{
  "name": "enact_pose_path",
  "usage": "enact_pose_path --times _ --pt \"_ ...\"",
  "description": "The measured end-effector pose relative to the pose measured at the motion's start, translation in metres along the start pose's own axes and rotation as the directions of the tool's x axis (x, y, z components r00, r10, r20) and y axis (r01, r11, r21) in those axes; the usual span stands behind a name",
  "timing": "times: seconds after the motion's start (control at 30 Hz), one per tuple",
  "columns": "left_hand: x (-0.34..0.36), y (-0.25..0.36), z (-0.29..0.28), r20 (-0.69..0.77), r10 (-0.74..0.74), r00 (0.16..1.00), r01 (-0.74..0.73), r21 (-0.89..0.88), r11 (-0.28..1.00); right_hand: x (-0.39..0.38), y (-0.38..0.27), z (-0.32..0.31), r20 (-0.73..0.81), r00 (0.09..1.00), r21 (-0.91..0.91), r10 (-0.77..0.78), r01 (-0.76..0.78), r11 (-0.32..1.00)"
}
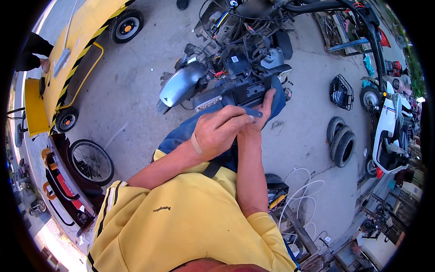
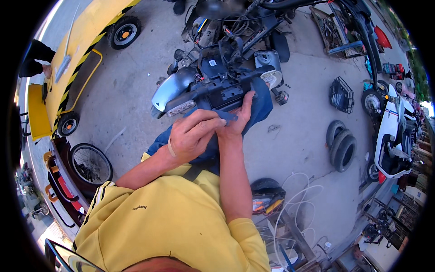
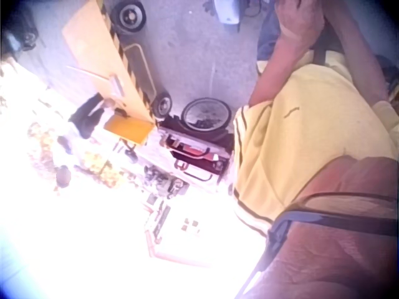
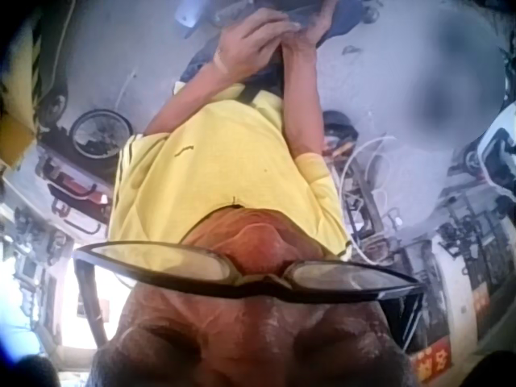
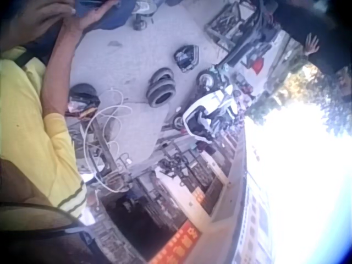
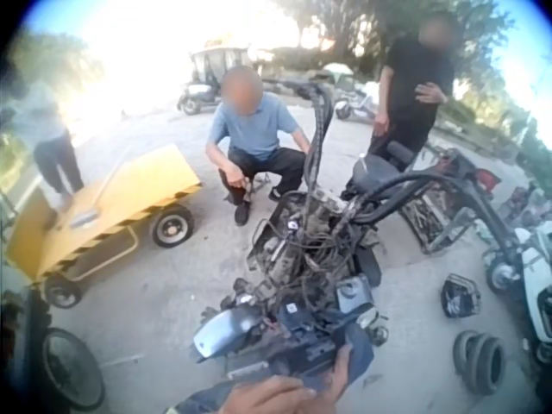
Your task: The person sits on the ground and works on a scooter's handlebar assembly, using a screwdriver to remove screws and detach the control housing. They manipulate wires and connectors, then reassemble the housing and secure it back onto the handlebar.
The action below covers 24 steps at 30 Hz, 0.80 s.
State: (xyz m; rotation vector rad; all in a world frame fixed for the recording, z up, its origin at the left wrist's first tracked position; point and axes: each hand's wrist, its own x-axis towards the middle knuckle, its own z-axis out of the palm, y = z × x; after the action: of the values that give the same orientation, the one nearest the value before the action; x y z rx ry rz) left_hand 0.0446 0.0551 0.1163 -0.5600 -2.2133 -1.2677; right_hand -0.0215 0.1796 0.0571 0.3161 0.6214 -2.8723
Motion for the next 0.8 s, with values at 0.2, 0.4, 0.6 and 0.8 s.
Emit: enact_pose_path --times 0.2,0.4,0.6,0.8 --pt "0.006 0.017 -0.013 0.021 -0.102 0.995 0.104 -0.144 0.984 0.001 0.002 -0.002 -0.022 0.999 -0.002 0.038 -0.038 0.999" --pt "0.003 0.013 -0.022 0.080 -0.354 0.932 0.357 -0.377 0.855 0.003 0.007 0.002 -0.040 0.998 -0.055 0.042 -0.044 0.998" --pt "0.008 0.008 -0.030 0.066 -0.491 0.869 0.461 -0.472 0.752 0.003 0.011 0.007 -0.031 0.999 -0.138 -0.019 0.015 0.990" --pt "0.018 0.001 -0.031 0.057 -0.498 0.865 0.477 -0.402 0.781 0.007 0.014 0.000 0.022 0.998 -0.066 -0.057 0.058 0.996"
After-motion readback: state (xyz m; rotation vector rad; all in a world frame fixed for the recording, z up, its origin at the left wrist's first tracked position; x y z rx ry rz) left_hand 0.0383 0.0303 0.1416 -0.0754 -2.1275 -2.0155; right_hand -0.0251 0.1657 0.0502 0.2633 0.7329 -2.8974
